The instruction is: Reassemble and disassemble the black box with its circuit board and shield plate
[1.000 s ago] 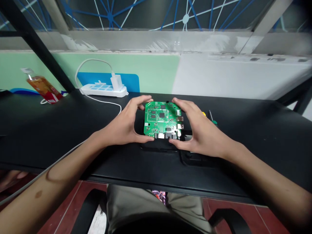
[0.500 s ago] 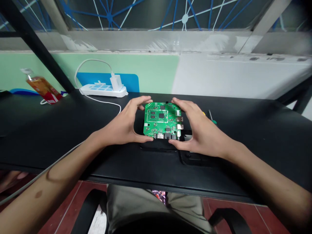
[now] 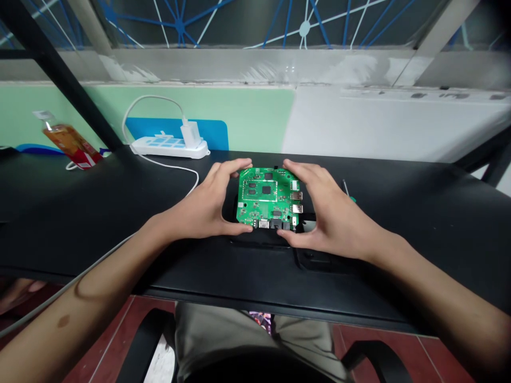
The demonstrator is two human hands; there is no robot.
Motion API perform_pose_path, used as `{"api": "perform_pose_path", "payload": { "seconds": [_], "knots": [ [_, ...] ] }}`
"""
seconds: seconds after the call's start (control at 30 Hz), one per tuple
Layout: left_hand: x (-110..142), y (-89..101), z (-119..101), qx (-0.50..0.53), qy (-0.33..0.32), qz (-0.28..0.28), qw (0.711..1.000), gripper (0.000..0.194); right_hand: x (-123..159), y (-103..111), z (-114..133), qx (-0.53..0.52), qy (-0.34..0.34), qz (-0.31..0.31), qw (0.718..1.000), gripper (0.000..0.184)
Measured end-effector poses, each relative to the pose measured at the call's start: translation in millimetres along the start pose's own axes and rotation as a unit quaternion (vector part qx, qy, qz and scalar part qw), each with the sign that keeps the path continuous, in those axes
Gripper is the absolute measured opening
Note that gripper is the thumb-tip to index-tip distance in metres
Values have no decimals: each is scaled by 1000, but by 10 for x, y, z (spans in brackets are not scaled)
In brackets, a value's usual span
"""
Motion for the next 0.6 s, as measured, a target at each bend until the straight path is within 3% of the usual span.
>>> {"api": "perform_pose_path", "payload": {
  "seconds": [0.4,0.6],
  "knots": [
    [-289,-26,-298,-98,-1,66,993,109,4,-30,23,29,18,-18,999,106],
    [-467,-88,-365,-120,-13,66,990,110,10,-12,21,32,-1,-27,999,118]
  ]
}}
Point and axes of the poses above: each hand's wrist, its own x-axis away from the middle knuckle, its own y-axis out of the back of the hand, z = x × y, the point moved 2 cm from there along -x, towards the middle knuckle, and after that the axes turned 4 degrees about z, right-handed, at the moved point
